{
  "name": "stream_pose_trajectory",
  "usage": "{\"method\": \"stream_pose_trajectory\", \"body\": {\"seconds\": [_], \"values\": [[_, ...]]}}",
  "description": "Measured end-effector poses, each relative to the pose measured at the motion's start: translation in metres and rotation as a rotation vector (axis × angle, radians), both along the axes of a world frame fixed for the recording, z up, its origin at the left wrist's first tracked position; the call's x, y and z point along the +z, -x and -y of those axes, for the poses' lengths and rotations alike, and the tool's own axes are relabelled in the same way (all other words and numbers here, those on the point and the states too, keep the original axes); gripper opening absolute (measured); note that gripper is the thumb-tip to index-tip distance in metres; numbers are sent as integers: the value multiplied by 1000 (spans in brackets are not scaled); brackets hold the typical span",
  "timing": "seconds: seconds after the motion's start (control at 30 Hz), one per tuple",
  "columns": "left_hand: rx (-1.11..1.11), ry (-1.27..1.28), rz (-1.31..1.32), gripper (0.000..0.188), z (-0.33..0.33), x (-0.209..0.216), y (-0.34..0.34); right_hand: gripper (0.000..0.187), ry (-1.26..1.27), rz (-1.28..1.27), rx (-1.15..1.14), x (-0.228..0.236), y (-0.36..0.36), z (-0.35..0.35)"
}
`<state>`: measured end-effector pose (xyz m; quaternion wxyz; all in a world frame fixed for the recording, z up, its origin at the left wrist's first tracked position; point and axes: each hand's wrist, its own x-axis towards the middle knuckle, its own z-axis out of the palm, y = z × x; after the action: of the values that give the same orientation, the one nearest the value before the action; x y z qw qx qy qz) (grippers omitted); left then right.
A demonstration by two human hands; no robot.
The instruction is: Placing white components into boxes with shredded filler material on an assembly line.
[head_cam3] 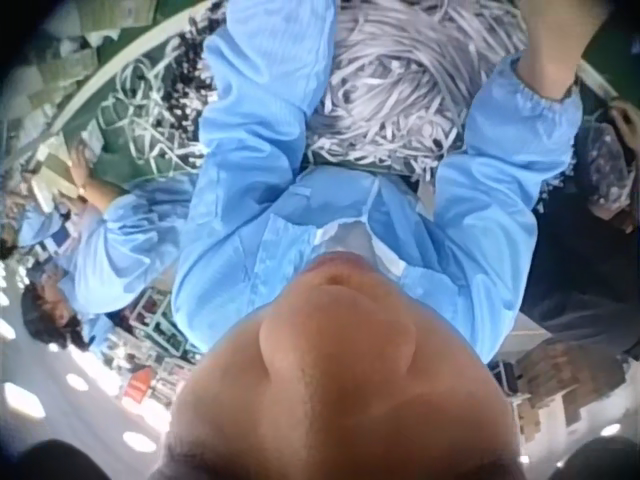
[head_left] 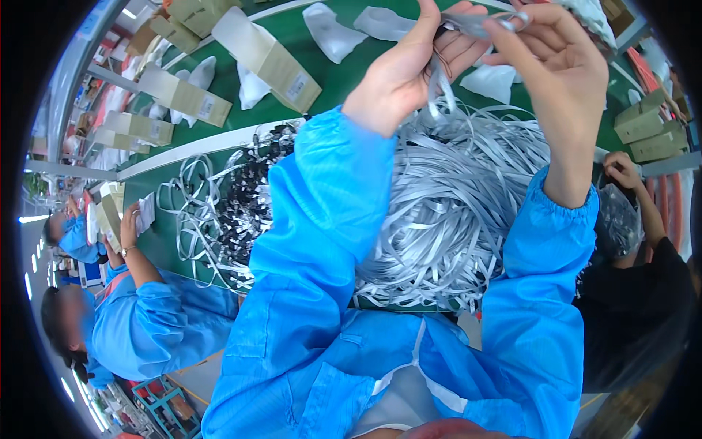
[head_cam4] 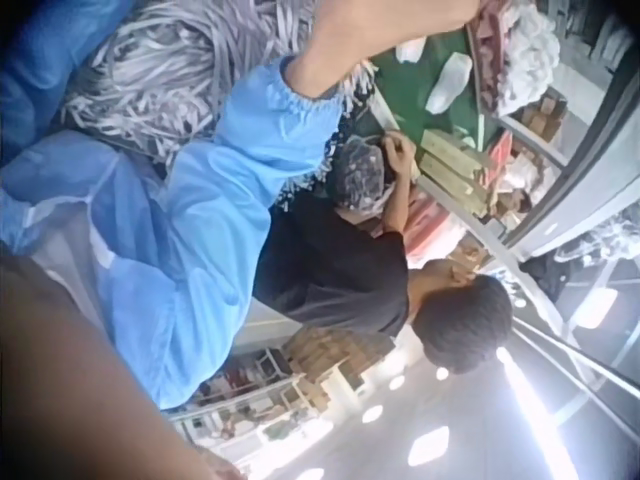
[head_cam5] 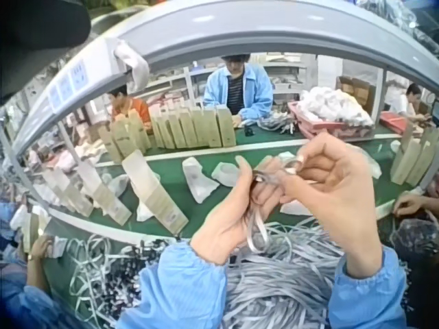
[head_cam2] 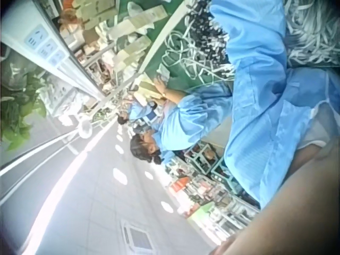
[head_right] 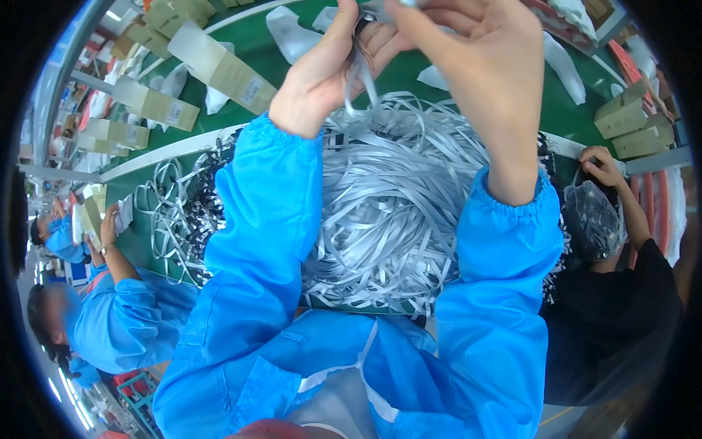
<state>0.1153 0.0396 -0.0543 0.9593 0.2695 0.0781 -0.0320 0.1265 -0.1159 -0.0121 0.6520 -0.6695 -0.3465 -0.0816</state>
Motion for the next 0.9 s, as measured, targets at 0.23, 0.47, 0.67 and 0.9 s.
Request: {"method": "stream_pose_trajectory", "body": {"seconds": [0.23,0.47,0.67,0.9], "values": [[-695,692,634,35,-81,-69,-37,30,600,429,343,-12,6,-3],[-378,14,732,80,-55,-3,23,29,253,559,53,-1,18,-9],[307,-602,450,91,-13,35,52,19,168,493,122,-16,8,-14],[379,-1056,432,99,4,47,60,32,118,243,46,3,41,-12]]}}
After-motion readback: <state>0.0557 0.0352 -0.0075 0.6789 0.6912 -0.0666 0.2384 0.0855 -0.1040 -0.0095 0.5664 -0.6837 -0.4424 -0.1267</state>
